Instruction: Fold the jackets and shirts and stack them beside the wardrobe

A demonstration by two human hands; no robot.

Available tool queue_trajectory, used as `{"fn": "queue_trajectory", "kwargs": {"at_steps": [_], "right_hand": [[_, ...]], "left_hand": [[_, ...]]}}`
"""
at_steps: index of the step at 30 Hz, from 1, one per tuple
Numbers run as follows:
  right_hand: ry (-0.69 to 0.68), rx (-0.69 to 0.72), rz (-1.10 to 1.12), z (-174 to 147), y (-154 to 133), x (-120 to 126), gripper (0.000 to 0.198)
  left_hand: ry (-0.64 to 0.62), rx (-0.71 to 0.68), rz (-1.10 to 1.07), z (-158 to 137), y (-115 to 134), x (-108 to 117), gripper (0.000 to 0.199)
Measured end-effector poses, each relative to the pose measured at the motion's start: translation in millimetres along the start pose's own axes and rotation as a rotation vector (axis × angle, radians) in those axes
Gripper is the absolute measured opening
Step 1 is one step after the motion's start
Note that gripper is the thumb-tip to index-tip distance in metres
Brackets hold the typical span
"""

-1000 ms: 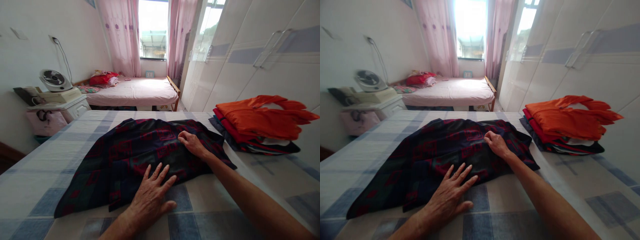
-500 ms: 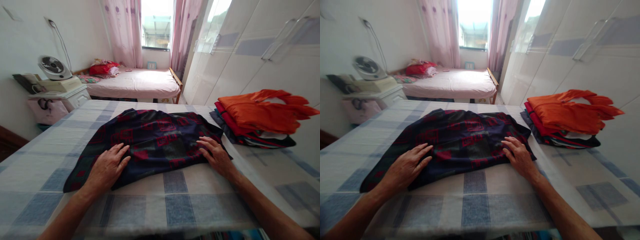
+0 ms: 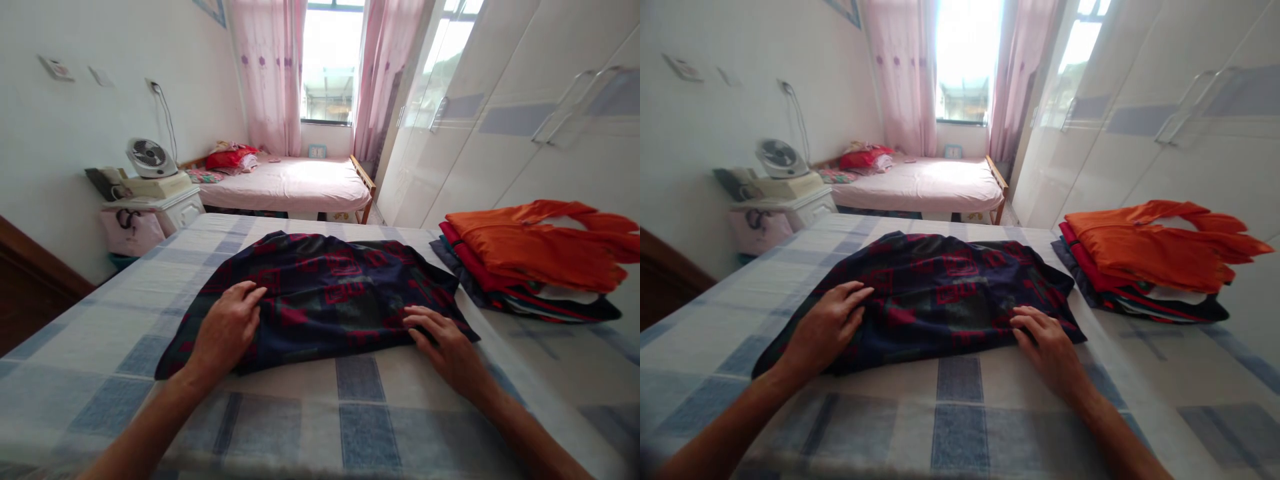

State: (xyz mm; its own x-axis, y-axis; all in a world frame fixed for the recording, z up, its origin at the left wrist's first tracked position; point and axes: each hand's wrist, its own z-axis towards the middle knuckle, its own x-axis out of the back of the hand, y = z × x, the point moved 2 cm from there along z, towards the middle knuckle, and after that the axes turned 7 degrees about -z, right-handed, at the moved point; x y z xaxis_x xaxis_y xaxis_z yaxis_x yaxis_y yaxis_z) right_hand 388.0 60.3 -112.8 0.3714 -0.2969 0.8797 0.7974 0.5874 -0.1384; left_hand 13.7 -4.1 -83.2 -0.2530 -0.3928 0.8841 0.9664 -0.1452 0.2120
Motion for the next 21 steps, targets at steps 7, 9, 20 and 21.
{"fn": "queue_trajectory", "kwargs": {"at_steps": [7, 9, 20, 21], "right_hand": [[-0.159, 0.135, 0.006, 9.5, -29.4, -11.5, 0.029], [-0.211, 0.082, 0.055, 19.9, -23.3, -9.7, 0.026], [-0.039, -0.178, -0.158, 177.6, 106.1, -46.6, 0.037], [-0.071, -0.2, -0.201, 188.8, 115.8, -55.5, 0.038]], "left_hand": [[-0.287, -0.267, -0.071, -34.6, 9.9, -32.3, 0.047], [-0.312, -0.204, -0.164, -28.2, -2.2, -24.5, 0.04], [-0.088, 0.23, -0.446, 141.0, -120.4, -7.1, 0.062], [-0.119, 0.234, -0.472, 154.5, -124.2, -12.2, 0.064]]}}
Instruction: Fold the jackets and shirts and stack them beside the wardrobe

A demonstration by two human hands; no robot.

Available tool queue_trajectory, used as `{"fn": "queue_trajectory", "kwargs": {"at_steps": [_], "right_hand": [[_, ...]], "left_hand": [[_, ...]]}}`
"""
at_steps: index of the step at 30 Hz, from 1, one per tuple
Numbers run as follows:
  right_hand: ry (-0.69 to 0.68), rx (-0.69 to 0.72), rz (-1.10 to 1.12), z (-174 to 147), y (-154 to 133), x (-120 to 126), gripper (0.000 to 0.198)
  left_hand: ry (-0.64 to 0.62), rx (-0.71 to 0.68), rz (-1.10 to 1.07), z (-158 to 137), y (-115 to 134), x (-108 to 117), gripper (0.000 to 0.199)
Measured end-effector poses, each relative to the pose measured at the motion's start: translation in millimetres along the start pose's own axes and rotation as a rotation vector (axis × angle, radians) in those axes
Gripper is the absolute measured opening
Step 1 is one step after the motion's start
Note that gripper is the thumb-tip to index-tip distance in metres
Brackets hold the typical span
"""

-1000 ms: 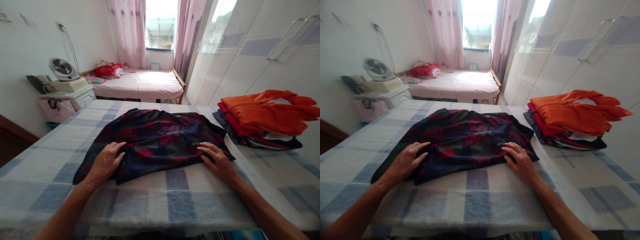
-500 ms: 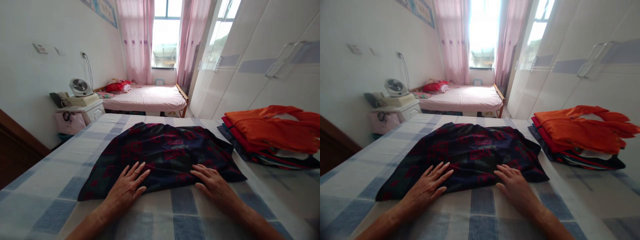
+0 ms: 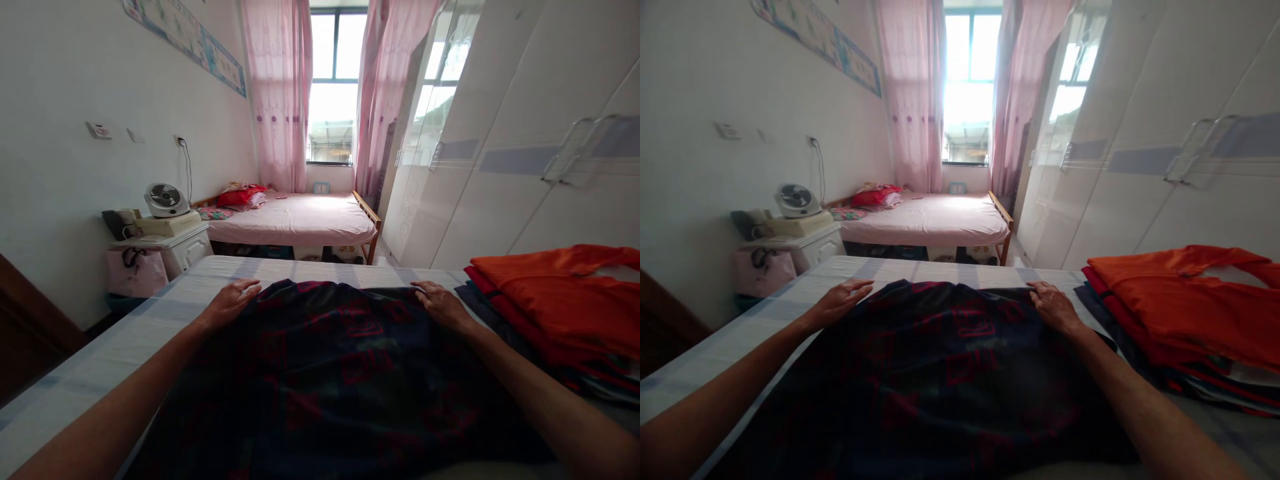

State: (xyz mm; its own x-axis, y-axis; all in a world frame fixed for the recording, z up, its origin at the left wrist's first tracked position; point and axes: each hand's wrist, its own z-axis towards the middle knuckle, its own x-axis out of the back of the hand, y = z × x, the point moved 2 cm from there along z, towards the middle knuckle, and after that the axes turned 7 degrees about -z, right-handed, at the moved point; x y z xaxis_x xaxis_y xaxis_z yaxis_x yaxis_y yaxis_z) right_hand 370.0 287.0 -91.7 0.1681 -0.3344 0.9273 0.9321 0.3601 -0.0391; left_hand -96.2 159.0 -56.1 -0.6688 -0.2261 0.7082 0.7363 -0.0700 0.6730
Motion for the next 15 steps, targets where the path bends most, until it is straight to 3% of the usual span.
{"fn": "queue_trajectory", "kwargs": {"at_steps": [5, 9, 12, 15], "right_hand": [[-0.161, -0.041, -0.117, 37.5, 6.8, -31.4, 0.042], [-0.243, -0.037, -0.125, 44.7, 1.8, -33.5, 0.025], [-0.206, -0.051, -0.122, 42.4, -0.6, -16.9, 0.024], [0.003, -0.076, -0.058, 27.0, 1.5, 10.8, 0.03]], "left_hand": [[-0.224, 0.031, -0.097, 35.6, 3.5, -19.8, 0.061], [-0.366, 0.021, -0.094, 37.1, 11.3, -32.0, 0.04], [-0.263, -0.015, -0.024, 36.4, 18.1, -24.2, 0.031], [-0.076, -0.1, 0.04, 21.5, 27.2, -4.8, 0.033]]}}
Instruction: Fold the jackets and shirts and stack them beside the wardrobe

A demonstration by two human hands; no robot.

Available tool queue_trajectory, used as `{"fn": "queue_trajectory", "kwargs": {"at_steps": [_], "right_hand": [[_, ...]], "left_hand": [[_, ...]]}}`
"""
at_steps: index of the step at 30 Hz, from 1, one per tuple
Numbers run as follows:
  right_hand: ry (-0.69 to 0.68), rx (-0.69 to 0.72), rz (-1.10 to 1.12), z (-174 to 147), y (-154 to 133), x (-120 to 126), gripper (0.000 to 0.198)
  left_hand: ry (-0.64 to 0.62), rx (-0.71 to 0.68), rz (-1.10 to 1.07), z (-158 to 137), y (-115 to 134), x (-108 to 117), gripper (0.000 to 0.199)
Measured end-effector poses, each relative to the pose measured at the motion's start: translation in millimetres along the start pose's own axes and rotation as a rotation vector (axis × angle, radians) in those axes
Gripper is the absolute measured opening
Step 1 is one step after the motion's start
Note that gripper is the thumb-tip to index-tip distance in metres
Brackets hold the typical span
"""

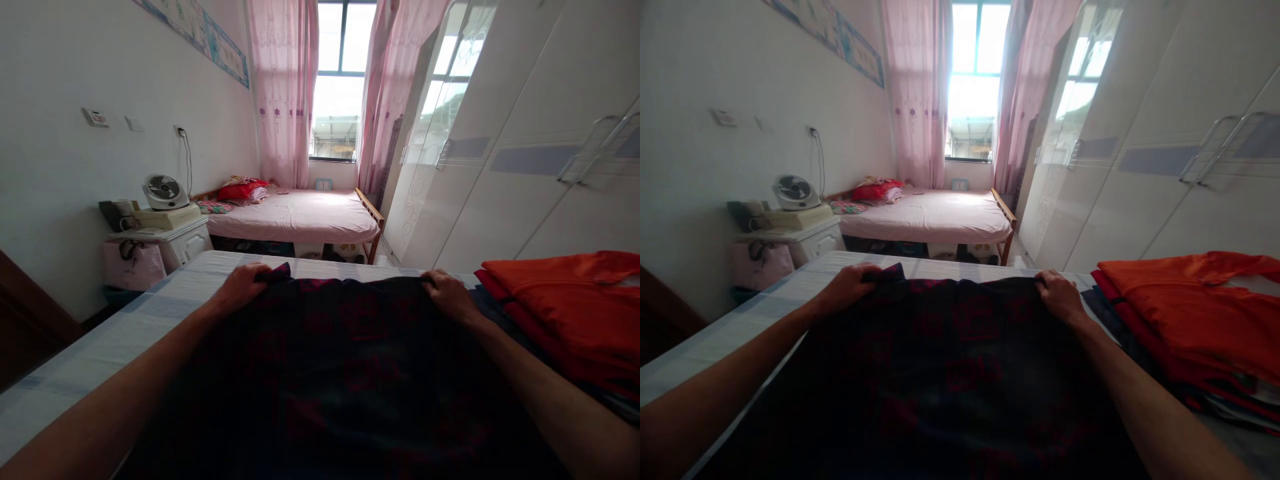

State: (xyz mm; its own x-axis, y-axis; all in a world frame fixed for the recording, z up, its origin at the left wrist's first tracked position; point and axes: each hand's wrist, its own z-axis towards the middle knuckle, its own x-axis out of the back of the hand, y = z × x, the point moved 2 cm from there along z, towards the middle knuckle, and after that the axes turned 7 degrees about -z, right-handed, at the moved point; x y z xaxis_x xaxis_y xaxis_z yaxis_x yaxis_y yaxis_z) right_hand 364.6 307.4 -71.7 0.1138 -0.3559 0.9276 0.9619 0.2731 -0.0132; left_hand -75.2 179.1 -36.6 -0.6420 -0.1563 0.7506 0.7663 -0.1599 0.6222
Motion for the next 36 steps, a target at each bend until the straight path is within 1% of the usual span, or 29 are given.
{"fn": "queue_trajectory", "kwargs": {"at_steps": [2, 3, 4, 5, 7, 9, 11, 12, 14, 16, 17, 18, 20, 23, 25, 28, 30, 32, 36], "right_hand": [[0.102, 0.015, 0.063, -20.9, 7.1, 14.1, 0.03], [0.111, 0.037, 0.083, -34.2, 11.5, 17.9, 0.029], [0.099, 0.064, 0.094, -48.7, 16.2, 19.6, 0.027], [0.068, 0.096, 0.099, -63.7, 20.9, 19.6, 0.025], [-0.025, 0.164, 0.094, -91.9, 28.2, 16.8, 0.021], [-0.103, 0.22, 0.079, -112.3, 30.4, 15.4, 0.021], [-0.103, 0.224, 0.062, -121.0, 26.4, 19.1, 0.025], [-0.072, 0.203, 0.057, -121.0, 22.5, 22.7, 0.027], [0.0, 0.155, 0.059, -115.5, 12.6, 29.4, 0.03], [0.037, 0.122, 0.067, -107.5, 3.5, 30.0, 0.032], [0.039, 0.108, 0.072, -104.1, 0.7, 26.8, 0.034], [0.034, 0.088, 0.077, -101.9, -0.7, 21.1, 0.035], [0.019, 0.04, 0.1, -101.0, 0.6, 4.4, 0.037], [0.033, -0.003, 0.157, -106.4, 7.0, -22.1, 0.037], [0.066, -0.01, 0.175, -111.0, 10.6, -33.0, 0.036], [0.081, -0.005, 0.168, -115.5, 11.8, -37.1, 0.035], [0.075, 0.0, 0.167, -116.8, 10.0, -34.9, 0.035], [0.066, -0.006, 0.171, -117.1, 7.3, -31.7, 0.036], [0.054, -0.029, 0.174, -117.4, 2.1, -27.2, 0.034]], "left_hand": [[0.091, -0.085, 0.086, -25.2, 7.2, 8.9, 0.034], [0.106, -0.141, 0.146, -41.7, 10.5, 10.3, 0.033], [0.094, -0.199, 0.209, -59.8, 13.4, 9.3, 0.033], [0.053, -0.255, 0.266, -78.4, 15.8, 6.3, 0.034], [-0.086, -0.314, 0.326, -112.2, 19.2, -2.3, 0.04], [-0.227, -0.297, 0.308, -134.8, 22.1, -8.3, 0.042], [-0.299, -0.248, 0.214, -141.7, 25.6, -8.0, 0.036], [-0.292, -0.22, 0.149, -139.0, 27.3, -5.8, 0.031], [-0.19, -0.161, 0.047, -123.0, 28.7, -0.5, 0.023], [-0.082, -0.097, 0.042, -98.3, 26.9, -0.5, 0.029], [-0.067, -0.073, 0.064, -84.6, 25.4, -4.2, 0.033], [-0.081, -0.059, 0.088, -70.8, 24.0, -10.4, 0.037], [-0.157, -0.061, 0.115, -45.3, 22.5, -27.8, 0.044], [-0.262, -0.082, 0.13, -16.4, 25.4, -56.0, 0.049], [-0.317, -0.084, 0.163, -4.3, 29.9, -70.4, 0.046], [-0.35, -0.075, 0.255, 4.0, 38.0, -80.5, 0.028], [-0.329, -0.079, 0.326, 4.9, 44.7, -78.7, 0.022], [-0.27, -0.098, 0.394, 4.8, 53.7, -71.2, 0.021], [-0.067, -0.127, 0.493, 12.3, 77.8, -48.2, 0.025]]}}
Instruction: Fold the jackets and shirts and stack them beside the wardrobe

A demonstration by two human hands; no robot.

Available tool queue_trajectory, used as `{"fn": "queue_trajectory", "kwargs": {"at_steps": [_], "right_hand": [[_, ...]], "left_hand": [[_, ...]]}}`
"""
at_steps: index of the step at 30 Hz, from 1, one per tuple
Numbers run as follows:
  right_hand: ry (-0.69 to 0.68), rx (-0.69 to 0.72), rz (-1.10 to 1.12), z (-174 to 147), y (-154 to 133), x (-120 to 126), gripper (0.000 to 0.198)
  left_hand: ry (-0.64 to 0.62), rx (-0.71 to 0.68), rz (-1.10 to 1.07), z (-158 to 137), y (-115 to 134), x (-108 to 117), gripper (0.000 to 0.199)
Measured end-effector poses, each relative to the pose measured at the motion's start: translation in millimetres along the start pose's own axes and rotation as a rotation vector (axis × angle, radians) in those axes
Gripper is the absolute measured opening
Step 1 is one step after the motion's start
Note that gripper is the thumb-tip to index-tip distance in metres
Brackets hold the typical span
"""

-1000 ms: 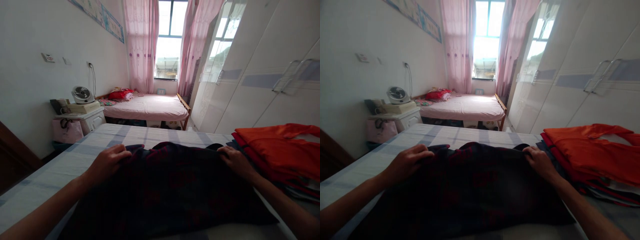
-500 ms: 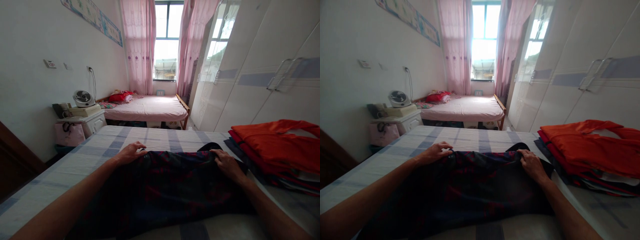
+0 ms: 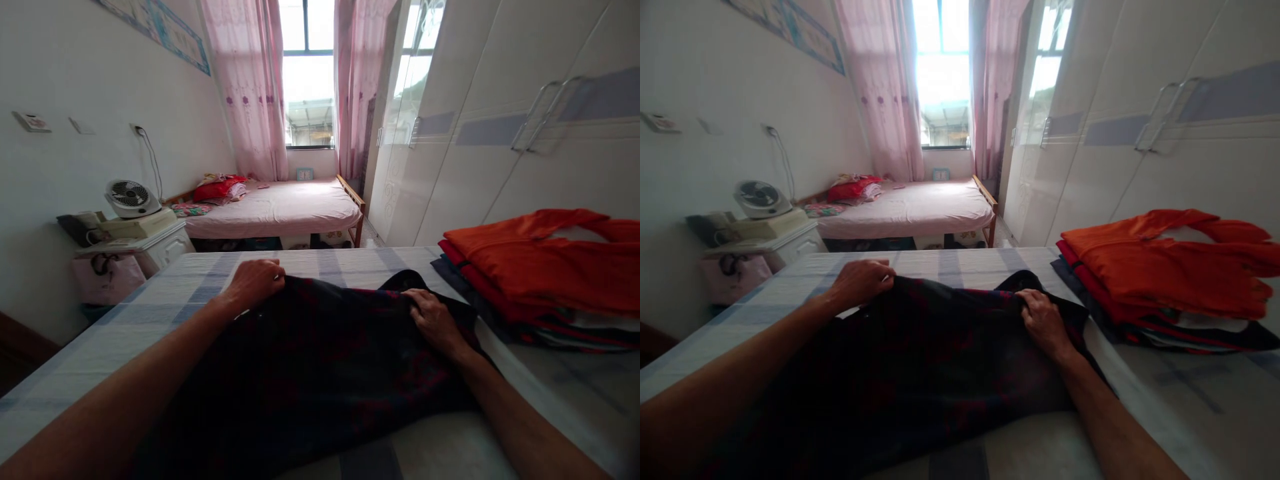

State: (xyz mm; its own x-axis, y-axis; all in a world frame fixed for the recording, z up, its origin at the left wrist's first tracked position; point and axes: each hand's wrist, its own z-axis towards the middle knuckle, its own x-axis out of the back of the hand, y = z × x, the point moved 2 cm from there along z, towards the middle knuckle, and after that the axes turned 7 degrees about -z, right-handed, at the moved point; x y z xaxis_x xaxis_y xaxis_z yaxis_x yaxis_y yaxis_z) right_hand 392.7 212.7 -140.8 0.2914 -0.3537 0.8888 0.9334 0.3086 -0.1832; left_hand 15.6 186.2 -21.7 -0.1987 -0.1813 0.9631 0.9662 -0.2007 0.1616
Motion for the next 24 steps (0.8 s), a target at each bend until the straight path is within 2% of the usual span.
{"fn": "queue_trajectory", "kwargs": {"at_steps": [5, 8, 10, 12, 13, 15, 17, 21, 24], "right_hand": [[0.008, -0.022, 0.012, -1.1, -1.7, -1.1, 0.034], [0.03, -0.03, 0.053, -1.3, -2.1, -1.9, 0.037], [0.048, -0.032, 0.078, -1.5, -3.8, -1.4, 0.041], [0.058, -0.034, 0.094, -1.9, -6.1, -0.4, 0.045], [0.06, -0.036, 0.098, -2.2, -6.9, 0.0, 0.046], [0.056, -0.037, 0.096, -3.0, -7.1, -0.1, 0.046], [0.05, -0.032, 0.085, -4.0, -5.1, -0.9, 0.046], [0.07, -0.002, 0.033, -2.5, -4.3, 1.8, 0.045], [0.094, 0.066, -0.039, 7.1, -24.1, 12.7, 0.044]], "left_hand": [[0.243, 0.071, -0.015, 30.7, 17.1, 30.1, 0.032], [0.36, 0.043, -0.071, 51.8, 31.4, 33.8, 0.041], [0.373, -0.028, -0.157, 60.2, 37.4, 29.8, 0.052], [0.279, -0.1, -0.259, 58.7, 34.8, 21.3, 0.062], [0.203, -0.12, -0.298, 52.9, 29.5, 16.1, 0.061], [0.041, -0.123, -0.329, 30.2, 11.3, 6.6, 0.048], [-0.087, -0.113, -0.338, -4.3, -12.7, 1.1, 0.038], [-0.266, -0.018, -0.444, -76.7, -57.5, 3.6, 0.039], [-0.32, 0.11, -0.608, -105.8, -74.8, 9.1, 0.051]]}}
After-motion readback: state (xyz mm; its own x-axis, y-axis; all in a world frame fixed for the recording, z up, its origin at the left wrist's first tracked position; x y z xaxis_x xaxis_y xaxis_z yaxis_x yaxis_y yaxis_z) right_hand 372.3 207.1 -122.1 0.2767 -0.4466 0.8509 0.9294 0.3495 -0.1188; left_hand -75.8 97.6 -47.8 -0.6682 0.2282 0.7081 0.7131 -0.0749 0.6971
